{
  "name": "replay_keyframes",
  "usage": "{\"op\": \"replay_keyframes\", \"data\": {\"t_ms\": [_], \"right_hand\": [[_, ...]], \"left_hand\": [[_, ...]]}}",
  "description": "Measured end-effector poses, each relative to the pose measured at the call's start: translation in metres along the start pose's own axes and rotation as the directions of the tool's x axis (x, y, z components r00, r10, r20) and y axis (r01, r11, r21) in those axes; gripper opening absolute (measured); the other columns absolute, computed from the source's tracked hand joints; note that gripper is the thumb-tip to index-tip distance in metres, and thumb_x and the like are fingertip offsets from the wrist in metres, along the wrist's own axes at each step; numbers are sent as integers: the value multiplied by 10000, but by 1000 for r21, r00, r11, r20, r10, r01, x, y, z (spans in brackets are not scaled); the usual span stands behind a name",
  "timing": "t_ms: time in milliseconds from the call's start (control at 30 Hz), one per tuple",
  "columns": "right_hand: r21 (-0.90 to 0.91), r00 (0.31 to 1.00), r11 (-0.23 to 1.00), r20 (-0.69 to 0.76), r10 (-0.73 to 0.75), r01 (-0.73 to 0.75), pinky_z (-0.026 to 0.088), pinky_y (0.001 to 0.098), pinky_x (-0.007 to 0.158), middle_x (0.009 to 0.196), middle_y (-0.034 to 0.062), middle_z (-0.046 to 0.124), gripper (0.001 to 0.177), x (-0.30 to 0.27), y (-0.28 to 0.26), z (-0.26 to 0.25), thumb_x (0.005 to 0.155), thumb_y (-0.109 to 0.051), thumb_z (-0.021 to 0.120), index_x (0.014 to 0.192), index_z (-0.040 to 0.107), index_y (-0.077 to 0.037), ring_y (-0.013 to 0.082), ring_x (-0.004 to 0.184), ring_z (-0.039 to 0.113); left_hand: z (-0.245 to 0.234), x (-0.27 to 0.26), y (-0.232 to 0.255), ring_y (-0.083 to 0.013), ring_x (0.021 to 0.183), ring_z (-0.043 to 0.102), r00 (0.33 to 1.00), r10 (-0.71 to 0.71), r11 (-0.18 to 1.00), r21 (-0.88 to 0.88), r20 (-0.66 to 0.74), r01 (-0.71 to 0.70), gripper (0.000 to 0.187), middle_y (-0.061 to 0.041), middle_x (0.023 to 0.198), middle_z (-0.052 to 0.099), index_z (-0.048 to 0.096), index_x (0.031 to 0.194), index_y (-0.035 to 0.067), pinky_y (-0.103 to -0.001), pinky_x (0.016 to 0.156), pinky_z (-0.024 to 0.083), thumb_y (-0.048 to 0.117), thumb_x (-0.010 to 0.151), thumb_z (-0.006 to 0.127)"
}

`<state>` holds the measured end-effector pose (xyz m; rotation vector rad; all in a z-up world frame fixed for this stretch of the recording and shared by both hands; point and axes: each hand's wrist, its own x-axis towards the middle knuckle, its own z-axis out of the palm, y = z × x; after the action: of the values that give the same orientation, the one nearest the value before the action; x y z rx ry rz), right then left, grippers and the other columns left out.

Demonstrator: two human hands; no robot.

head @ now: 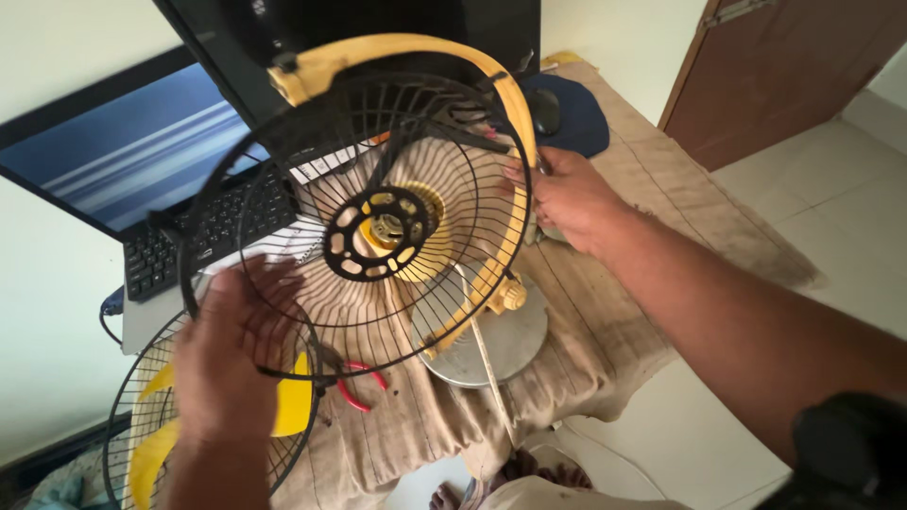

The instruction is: The person cleans the fan cage with a cloth, then uses a screwdriver to tighten the central hub nut. The person repeatedly adjusts the cage and hub while working on the fan.

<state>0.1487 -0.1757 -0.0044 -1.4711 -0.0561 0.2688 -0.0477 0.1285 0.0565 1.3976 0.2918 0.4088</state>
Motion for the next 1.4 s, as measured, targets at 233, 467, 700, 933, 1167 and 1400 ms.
{"op": "replay_keyframes", "data": {"t_ms": [233,467,700,933,1167,1400], "right_hand": [[96,1000,995,12,21,-22,301,200,432,1093,107,799,175,-6,6,-6,989,-154,599,1135,659,-78,13,492,424],[199,992,978,99,-81,60,328,205,419,1110,75,766,233,-22,9,-13,990,-249,601,1147,628,-78,21,478,407],[173,989,980,94,-115,97,286,226,404,801,-35,587,372,-34,-3,-12,948,-410,694,1084,633,-69,29,485,375],[46,998,997,-9,-67,68,274,245,395,695,-66,501,435,-28,-3,-6,865,-417,746,1161,652,-114,40,470,346],[138,994,986,40,-101,95,253,243,394,671,-56,471,451,-17,0,-5,878,-412,734,1192,626,-106,38,477,349],[68,996,994,-38,-82,84,283,244,428,739,-43,539,394,2,35,-31,987,-420,643,1143,643,-59,56,525,372]], "left_hand": [[-7,22,28,-248,1091,693,973,146,971,163,178,-176,812,-185,1211,694,554,1342,-49,-367,944,559,667,984,418],[-11,26,31,-221,1097,669,964,83,985,128,253,-119,789,-150,1206,672,541,1363,-40,-358,976,548,657,1035,367],[-2,25,36,-233,1060,693,973,85,963,233,216,-136,842,-157,1168,691,552,1337,-30,-361,924,566,704,980,345],[9,36,37,-244,979,712,981,93,953,269,170,-137,909,-180,1117,707,567,1305,-49,-364,847,583,759,932,379],[15,49,40,-247,965,721,994,30,957,285,105,-59,892,-162,1102,717,591,1278,-19,-374,816,589,766,913,376],[16,58,45,-259,1021,716,997,-27,960,281,68,7,881,-156,1118,726,584,1277,-9,-395,887,583,762,925,347]]}}
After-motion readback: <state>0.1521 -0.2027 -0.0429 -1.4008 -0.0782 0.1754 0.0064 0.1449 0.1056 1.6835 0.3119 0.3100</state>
